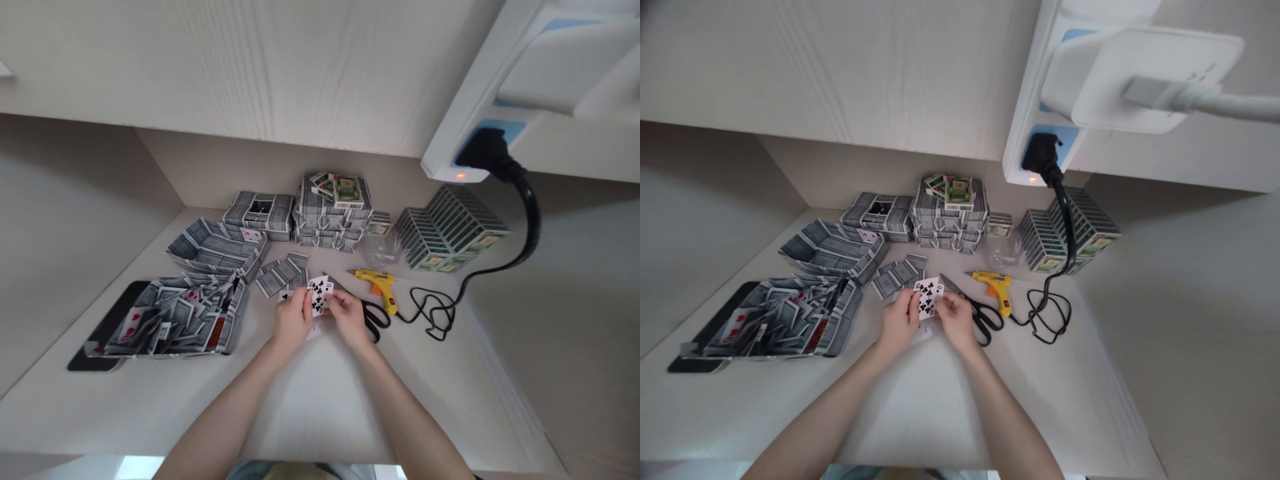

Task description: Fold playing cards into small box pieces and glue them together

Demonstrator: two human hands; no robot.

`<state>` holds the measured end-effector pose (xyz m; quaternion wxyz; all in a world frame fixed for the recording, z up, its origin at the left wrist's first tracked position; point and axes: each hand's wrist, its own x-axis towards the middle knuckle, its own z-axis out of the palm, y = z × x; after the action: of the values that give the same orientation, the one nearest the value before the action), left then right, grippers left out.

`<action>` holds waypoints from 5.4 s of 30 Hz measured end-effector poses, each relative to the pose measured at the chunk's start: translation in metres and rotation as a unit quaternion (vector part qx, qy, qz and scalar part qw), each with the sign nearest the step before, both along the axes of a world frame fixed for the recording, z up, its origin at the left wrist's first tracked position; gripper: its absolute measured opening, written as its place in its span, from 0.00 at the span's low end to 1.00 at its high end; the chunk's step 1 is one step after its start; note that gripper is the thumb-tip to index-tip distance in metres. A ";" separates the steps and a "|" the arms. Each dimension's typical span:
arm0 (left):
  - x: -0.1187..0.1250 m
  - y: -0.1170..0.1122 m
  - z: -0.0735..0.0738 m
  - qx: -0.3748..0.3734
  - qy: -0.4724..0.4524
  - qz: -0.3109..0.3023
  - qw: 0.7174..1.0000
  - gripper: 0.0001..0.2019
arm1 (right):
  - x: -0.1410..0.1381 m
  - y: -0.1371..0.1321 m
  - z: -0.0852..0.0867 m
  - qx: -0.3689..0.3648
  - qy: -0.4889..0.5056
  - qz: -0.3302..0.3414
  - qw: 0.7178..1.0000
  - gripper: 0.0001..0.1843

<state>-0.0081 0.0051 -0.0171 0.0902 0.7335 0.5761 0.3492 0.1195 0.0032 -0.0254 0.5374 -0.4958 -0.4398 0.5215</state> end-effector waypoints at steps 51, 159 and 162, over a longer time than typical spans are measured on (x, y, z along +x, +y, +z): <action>0.010 -0.009 0.001 -0.039 -0.100 -0.001 0.994 0.10 | -0.001 -0.016 0.009 0.148 -0.466 -0.066 0.870 0.12; 0.011 0.001 0.013 -0.208 -0.463 -0.062 0.859 0.11 | -0.008 -0.013 0.019 0.021 0.051 -0.017 0.998 0.11; 0.011 0.001 0.012 -0.216 -0.470 -0.058 0.854 0.11 | -0.008 -0.014 0.019 0.026 0.042 -0.017 0.999 0.11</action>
<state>0.0030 0.0059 -0.0049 0.5266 0.4756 0.4825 0.5135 0.1117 -0.0105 -0.0068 0.5769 -0.4664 -0.4222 0.5209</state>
